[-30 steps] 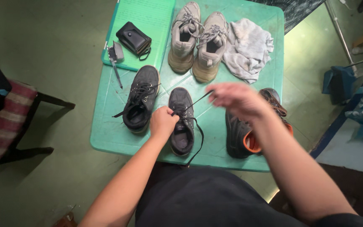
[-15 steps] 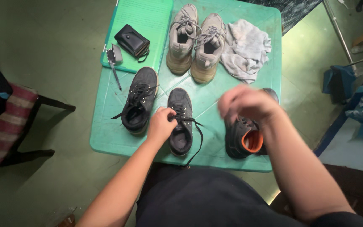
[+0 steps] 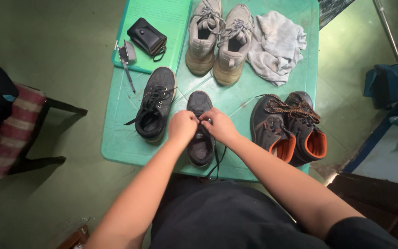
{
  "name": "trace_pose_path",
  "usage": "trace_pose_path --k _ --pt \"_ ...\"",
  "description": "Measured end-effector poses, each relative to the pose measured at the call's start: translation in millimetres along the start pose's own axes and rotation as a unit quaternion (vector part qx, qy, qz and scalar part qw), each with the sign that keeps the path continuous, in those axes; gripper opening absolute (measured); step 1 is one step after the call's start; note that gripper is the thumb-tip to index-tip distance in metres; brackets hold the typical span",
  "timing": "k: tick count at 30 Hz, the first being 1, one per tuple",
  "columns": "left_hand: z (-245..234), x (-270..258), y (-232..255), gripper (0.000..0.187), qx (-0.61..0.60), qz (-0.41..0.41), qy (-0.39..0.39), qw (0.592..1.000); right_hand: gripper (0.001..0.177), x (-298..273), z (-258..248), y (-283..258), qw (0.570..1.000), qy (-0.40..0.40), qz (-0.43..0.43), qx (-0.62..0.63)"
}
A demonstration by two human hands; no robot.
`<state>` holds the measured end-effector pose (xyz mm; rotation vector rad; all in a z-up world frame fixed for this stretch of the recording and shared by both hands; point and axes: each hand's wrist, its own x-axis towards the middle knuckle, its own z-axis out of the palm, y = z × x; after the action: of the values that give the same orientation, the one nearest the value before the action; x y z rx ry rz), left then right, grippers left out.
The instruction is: The person removes laces from two pairs of shoes on a green table, then re-laces each shoe by threading the laces through the eyelets and tying them. The person handles black sneakers and brown boots, completing the lacing on both pairs.
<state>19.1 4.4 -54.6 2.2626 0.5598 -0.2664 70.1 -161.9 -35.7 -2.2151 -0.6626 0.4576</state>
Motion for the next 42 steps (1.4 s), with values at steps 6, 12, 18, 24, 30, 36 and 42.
trace_pose_path --k 6,12,18,24,30,36,42 --pt "-2.9 33.1 -58.6 0.028 -0.265 -0.056 -0.178 0.946 0.011 20.0 -6.6 3.6 1.000 -0.017 -0.005 0.015" --pt "-0.8 9.9 -46.5 0.036 -0.158 -0.011 -0.117 0.980 0.021 -14.3 -26.6 -36.4 0.995 -0.010 -0.065 -0.072" --pt "-3.2 4.0 -53.4 0.029 -0.306 -0.010 -0.141 0.941 0.022 -22.3 -19.9 -49.8 0.991 0.015 0.043 -0.123" --pt "-5.0 5.3 -55.0 0.027 -0.332 -0.038 -0.146 0.931 0.016 -17.4 -16.3 -38.5 0.997 -0.004 -0.023 -0.073" --pt "-21.9 -15.5 -28.7 0.027 -0.201 -0.054 -0.016 0.978 0.016 -12.6 -51.2 -46.6 0.976 -0.037 -0.089 -0.195" --pt "-24.3 -37.3 11.7 0.025 -0.071 0.067 0.118 0.988 0.014 -33.9 -46.0 -66.3 0.961 -0.082 -0.109 -0.239" --pt "-35.0 -48.8 15.3 0.009 0.076 0.275 0.140 0.948 0.014 -29.8 -66.3 -41.4 0.920 -0.352 0.067 0.158"
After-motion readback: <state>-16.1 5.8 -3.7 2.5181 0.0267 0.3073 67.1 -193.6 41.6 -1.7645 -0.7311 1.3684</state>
